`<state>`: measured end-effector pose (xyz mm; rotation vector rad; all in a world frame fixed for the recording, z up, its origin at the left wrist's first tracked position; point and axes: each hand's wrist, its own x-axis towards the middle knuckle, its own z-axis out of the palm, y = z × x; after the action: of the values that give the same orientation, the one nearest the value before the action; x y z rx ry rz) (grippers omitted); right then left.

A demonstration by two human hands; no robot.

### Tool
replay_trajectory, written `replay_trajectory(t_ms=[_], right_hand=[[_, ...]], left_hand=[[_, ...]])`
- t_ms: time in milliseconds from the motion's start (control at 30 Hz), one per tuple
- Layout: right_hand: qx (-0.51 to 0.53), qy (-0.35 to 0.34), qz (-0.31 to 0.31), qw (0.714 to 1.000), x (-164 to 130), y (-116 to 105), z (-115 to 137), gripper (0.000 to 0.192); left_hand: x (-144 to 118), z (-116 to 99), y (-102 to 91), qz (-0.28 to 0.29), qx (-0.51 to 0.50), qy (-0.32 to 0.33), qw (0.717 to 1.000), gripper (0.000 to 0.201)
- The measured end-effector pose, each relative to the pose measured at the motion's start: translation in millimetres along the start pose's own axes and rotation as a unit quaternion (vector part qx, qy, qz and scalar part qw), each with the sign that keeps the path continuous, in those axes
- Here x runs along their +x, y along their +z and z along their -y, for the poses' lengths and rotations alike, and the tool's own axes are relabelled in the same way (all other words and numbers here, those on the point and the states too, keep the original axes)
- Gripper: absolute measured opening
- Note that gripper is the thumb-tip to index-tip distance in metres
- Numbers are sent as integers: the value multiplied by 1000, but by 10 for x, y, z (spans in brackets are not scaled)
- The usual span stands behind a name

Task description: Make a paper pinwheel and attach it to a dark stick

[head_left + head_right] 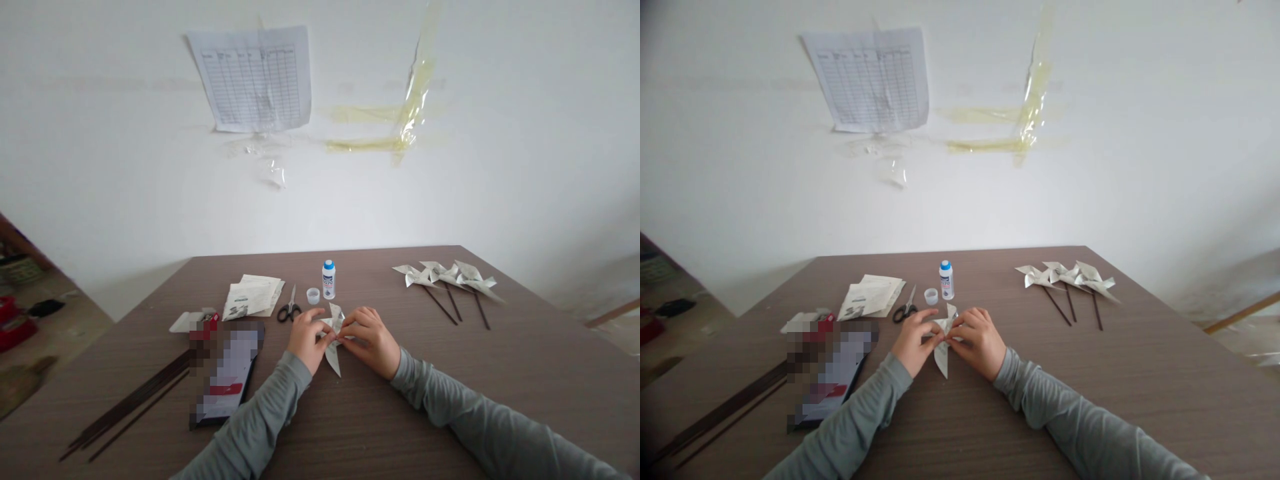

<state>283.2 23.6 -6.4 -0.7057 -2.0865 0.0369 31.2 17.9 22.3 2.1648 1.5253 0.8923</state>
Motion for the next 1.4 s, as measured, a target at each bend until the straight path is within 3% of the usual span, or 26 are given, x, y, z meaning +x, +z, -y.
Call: replay_trajectory(t_ms=[267, 433, 633, 767, 1000, 1167, 1400], right_hand=[[73, 100, 18, 992, -91, -34, -61, 15], [82, 100, 19, 991, -116, -8, -75, 11], [107, 91, 5, 990, -112, 31, -86, 9], [115, 98, -2, 989, -110, 32, -72, 11], [122, 138, 4, 983, -89, 24, -11, 17], [151, 151, -15, 977, -84, 39, -9, 22], [175, 190, -18, 966, -87, 13, -38, 14]], left_hand=[[-87, 28, -88, -46, -6, 54, 997, 13], [-104, 55, -39, -48, 1, 71, 996, 15], [-109, 165, 86, -122, -4, 136, 983, 19], [-121, 192, 109, -142, 8, 161, 977, 20], [-136, 221, 141, -134, 22, 162, 977, 17], [-129, 213, 161, -120, 13, 128, 984, 14], [-14, 364, 165, -126, 51, 92, 986, 15]])
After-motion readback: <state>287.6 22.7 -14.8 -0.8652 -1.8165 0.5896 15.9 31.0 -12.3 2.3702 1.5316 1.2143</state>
